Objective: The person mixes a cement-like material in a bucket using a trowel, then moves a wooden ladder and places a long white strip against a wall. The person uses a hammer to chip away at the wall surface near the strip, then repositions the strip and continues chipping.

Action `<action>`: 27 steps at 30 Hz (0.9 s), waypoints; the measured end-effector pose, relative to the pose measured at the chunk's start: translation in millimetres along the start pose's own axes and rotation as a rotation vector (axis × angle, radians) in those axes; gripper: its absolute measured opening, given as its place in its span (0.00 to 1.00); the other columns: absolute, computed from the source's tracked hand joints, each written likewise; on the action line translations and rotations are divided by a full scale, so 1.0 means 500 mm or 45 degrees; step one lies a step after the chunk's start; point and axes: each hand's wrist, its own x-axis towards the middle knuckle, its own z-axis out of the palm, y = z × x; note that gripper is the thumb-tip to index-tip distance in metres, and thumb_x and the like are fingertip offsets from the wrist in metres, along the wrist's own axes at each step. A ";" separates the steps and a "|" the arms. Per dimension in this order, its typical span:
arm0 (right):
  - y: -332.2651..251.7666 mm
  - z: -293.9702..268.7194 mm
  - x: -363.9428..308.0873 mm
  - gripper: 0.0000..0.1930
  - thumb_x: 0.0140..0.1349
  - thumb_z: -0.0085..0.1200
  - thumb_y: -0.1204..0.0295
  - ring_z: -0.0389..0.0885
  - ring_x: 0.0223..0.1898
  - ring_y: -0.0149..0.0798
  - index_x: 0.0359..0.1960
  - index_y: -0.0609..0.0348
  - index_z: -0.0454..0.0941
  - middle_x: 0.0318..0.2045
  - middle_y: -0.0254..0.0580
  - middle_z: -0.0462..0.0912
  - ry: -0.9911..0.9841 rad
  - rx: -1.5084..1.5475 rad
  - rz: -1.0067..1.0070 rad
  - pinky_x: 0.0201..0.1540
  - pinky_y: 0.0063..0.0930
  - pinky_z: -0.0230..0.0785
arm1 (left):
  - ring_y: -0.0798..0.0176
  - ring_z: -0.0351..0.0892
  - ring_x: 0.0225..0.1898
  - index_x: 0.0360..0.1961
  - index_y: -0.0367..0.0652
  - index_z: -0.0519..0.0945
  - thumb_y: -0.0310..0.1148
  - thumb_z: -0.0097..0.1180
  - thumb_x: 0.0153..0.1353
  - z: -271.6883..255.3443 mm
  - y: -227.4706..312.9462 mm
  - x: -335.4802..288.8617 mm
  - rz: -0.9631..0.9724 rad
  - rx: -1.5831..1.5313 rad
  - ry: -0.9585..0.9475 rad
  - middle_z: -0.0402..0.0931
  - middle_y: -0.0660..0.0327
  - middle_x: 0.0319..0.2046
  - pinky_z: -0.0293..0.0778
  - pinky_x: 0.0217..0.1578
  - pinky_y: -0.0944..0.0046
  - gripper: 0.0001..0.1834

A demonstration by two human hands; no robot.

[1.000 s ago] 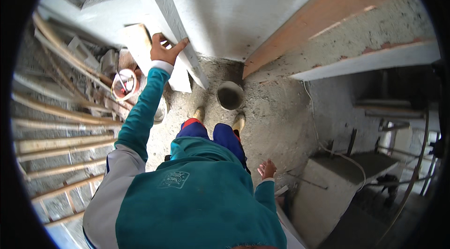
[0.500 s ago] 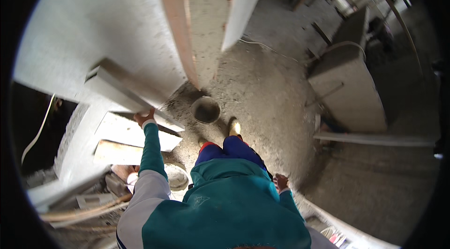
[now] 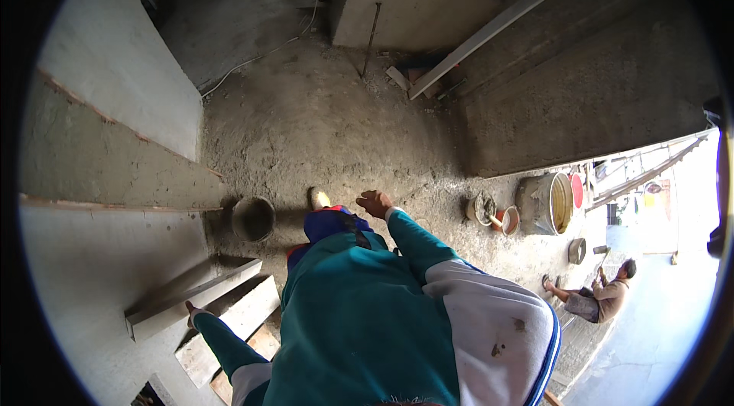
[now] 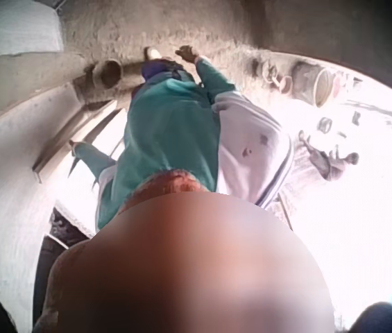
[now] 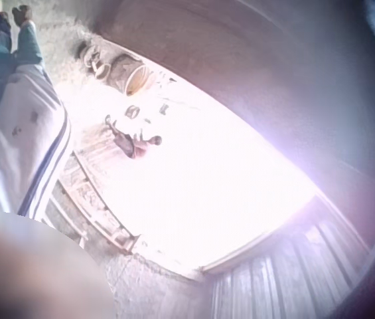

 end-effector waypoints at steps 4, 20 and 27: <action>-0.064 -0.033 0.016 0.32 0.66 0.60 0.48 0.74 0.67 0.62 0.67 0.52 0.77 0.67 0.63 0.74 0.307 0.794 0.461 0.68 0.46 0.70 | 0.54 0.77 0.25 0.30 0.40 0.82 0.77 0.69 0.43 0.035 -0.064 -0.118 0.266 0.479 -0.250 0.82 0.55 0.25 0.79 0.31 0.52 0.44; 0.098 -0.230 -0.046 0.28 0.70 0.57 0.55 0.80 0.63 0.53 0.64 0.62 0.79 0.60 0.58 0.83 0.430 1.332 0.521 0.66 0.41 0.70 | 0.61 0.81 0.30 0.56 0.50 0.80 0.44 0.61 0.68 0.167 0.070 -0.633 0.320 0.414 -1.150 0.80 0.62 0.27 0.78 0.30 0.58 0.19; 0.146 -0.042 -0.142 0.26 0.68 0.55 0.60 0.83 0.60 0.53 0.61 0.65 0.80 0.56 0.60 0.85 0.942 1.744 0.999 0.63 0.39 0.73 | 0.56 0.84 0.56 0.64 0.55 0.72 0.54 0.50 0.75 0.198 0.196 -0.801 0.761 0.507 -1.389 0.85 0.56 0.56 0.78 0.46 0.50 0.24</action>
